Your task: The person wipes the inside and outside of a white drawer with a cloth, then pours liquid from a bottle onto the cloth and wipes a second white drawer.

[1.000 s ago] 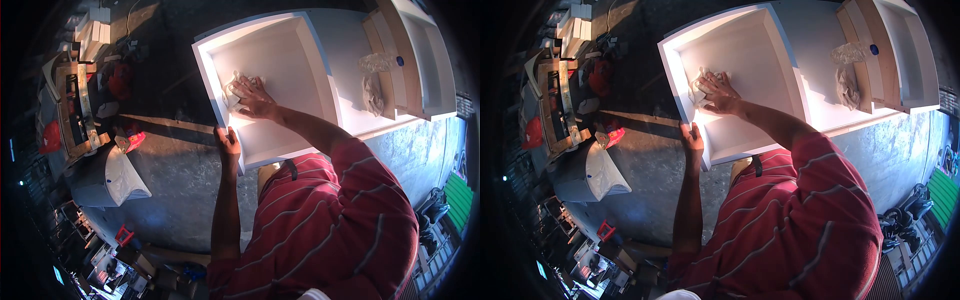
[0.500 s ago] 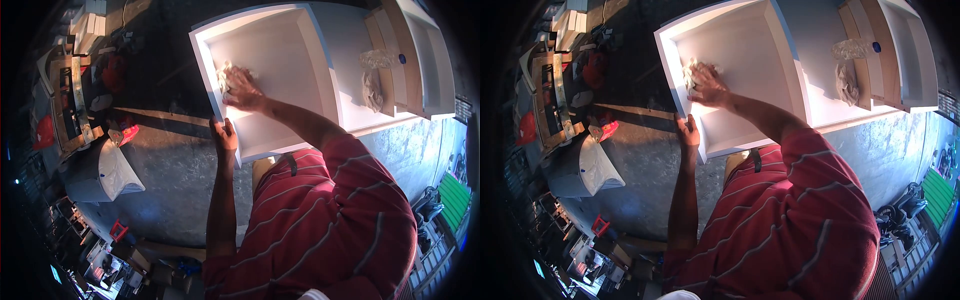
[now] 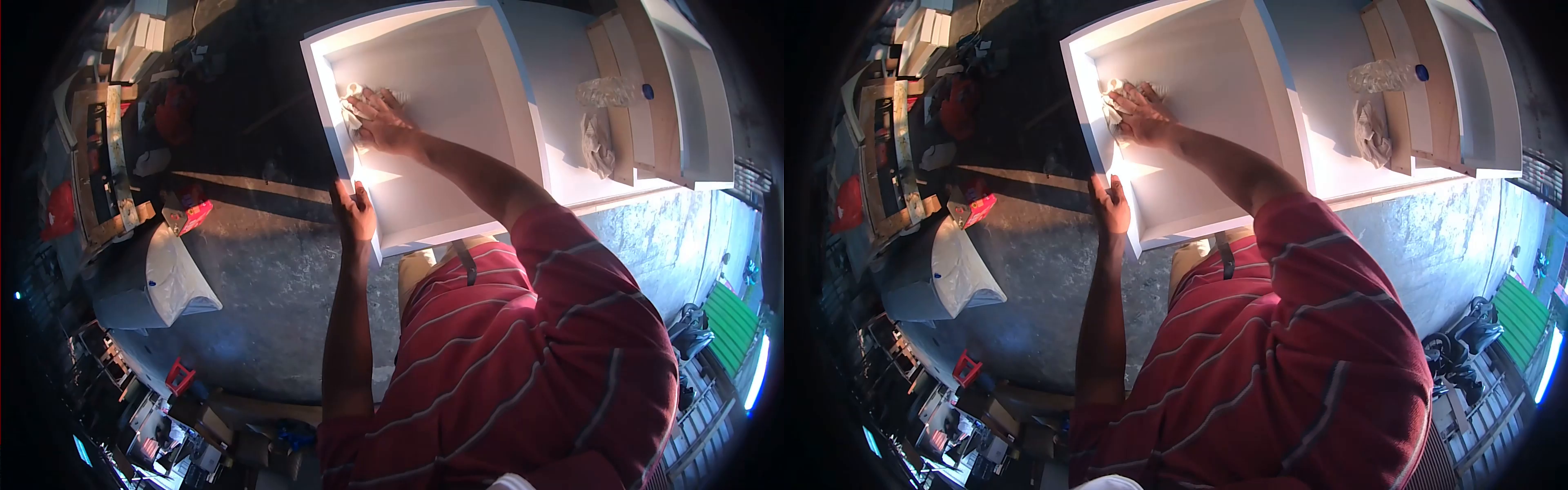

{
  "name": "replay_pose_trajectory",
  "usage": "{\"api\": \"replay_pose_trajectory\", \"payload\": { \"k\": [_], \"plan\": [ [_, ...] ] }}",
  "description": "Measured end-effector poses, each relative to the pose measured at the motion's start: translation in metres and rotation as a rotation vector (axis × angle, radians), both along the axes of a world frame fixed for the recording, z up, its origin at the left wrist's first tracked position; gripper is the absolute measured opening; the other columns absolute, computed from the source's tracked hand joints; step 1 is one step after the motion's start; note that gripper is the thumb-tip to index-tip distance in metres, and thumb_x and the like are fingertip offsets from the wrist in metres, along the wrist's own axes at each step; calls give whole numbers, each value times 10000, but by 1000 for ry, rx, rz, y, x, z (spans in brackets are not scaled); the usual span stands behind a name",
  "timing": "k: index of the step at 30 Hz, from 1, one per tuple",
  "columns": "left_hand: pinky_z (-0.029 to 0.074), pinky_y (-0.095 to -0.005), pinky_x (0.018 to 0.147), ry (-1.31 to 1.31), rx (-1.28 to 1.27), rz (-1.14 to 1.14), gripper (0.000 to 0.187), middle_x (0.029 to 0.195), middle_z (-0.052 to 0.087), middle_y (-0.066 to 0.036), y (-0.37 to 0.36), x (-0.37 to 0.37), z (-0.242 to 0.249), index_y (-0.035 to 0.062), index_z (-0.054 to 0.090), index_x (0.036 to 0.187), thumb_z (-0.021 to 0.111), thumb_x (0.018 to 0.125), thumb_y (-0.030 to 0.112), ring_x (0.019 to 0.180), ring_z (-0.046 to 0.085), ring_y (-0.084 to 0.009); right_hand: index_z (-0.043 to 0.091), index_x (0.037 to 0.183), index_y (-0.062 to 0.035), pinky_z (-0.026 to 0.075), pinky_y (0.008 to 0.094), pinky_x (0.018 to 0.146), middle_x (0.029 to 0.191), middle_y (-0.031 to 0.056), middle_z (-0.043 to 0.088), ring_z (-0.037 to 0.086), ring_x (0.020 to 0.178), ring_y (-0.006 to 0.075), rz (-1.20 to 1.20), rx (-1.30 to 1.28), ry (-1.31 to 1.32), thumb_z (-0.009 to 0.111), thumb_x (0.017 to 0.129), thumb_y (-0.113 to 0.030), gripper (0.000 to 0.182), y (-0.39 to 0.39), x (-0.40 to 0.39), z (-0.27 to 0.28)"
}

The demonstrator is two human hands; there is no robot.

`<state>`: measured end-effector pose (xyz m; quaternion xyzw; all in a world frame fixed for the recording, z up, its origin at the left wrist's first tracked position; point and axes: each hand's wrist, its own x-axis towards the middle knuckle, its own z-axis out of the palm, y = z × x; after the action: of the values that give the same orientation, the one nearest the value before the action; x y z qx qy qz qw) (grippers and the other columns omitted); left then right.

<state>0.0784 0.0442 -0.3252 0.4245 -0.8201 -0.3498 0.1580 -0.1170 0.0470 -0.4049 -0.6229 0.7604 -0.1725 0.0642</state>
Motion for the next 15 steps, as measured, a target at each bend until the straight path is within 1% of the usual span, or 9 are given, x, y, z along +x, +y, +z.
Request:
{"api": "replay_pose_trajectory", "payload": {
  "k": [1, 2, 3, 5, 7, 11, 13, 14, 15],
  "plan": [
    [372, -443, 931, -39, 45, 8, 470, 1229, 415, -311, 1, 1, 1, -88, 341, 1263, 485, 909, 185, 1120, 432, -443, 477, 1274, -188, 122, 515, 1089, 1462, 112, 224, 182, 1351, 344, -5, -109, 1, 496, 853, -299, 436, -4, -10, -11],
    [379, -444, 925, -29, -31, 24, 481, 1238, 411, -313, 1, 5, -14, -89, 334, 1271, 482, 912, 196, 1121, 435, -441, 508, 1242, -187, 185, 520, 1051, 1415, 105, 303, 220, 1321, 351, -90, -162, 126, 455, 869, -315, 398, 0, -33, -12],
    [379, -444, 925, -27, -28, 29, 481, 1238, 411, -313, 2, 4, -14, -89, 334, 1271, 482, 912, 196, 1121, 435, -441, 539, 1209, -185, 248, 526, 1013, 1369, 97, 383, 258, 1292, 357, -175, -215, 247, 415, 885, -332, 376, 13, -62, -9],
    [390, -441, 910, -25, 14, 45, 481, 1218, 430, -311, 3, 3, -8, -88, 335, 1270, 480, 915, 203, 1101, 454, -436, 556, 1160, -118, 283, 511, 996, 1268, 128, 454, 332, 1222, 347, -436, -71, 242, 456, 844, -307, 382, 39, -122, 4],
    [393, -440, 907, -39, 36, 48, 480, 1212, 437, -309, 3, 1, -6, -83, 338, 1271, 477, 917, 210, 1096, 461, -431, 543, 1159, -59, 313, 519, 965, 1241, 180, 451, 349, 1189, 369, -366, -70, 398, 466, 831, -296, 412, 72, -180, -8],
    [395, -436, 907, -70, 162, 85, 477, 1209, 448, -301, 6, -6, 13, -64, 342, 1276, 474, 919, 223, 1094, 473, -418, 521, 1195, -27, 318, 511, 967, 1254, 211, 435, 350, 1180, 398, -454, -117, 381, 448, 834, -297, 456, 88, -137, -6],
    [401, -433, 903, -54, 79, 75, 474, 1209, 449, -294, 5, -3, -1, -53, 342, 1280, 474, 919, 225, 1093, 475, -412, 481, 1247, -17, 322, 496, 977, 1284, 224, 413, 351, 1175, 416, -679, 285, 445, 422, 842, -306, 501, 90, -90, 4],
    [405, -433, 900, -40, -14, 59, 475, 1205, 451, -292, 5, -1, -7, -54, 340, 1280, 473, 919, 225, 1088, 477, -414, 481, 1247, -17, 322, 496, 977, 1284, 224, 413, 351, 1175, 416, -677, 285, 445, 422, 842, -306, 501, 91, -94, 3],
    [408, -433, 897, -26, -106, 42, 476, 1200, 452, -290, 6, 0, -13, -55, 338, 1280, 473, 919, 225, 1083, 478, -417, 506, 1203, 1, 351, 494, 947, 1281, 227, 422, 395, 1143, 398, -640, 231, 497, 436, 827, -286, 478, 94, -105, 5]
  ]
}}
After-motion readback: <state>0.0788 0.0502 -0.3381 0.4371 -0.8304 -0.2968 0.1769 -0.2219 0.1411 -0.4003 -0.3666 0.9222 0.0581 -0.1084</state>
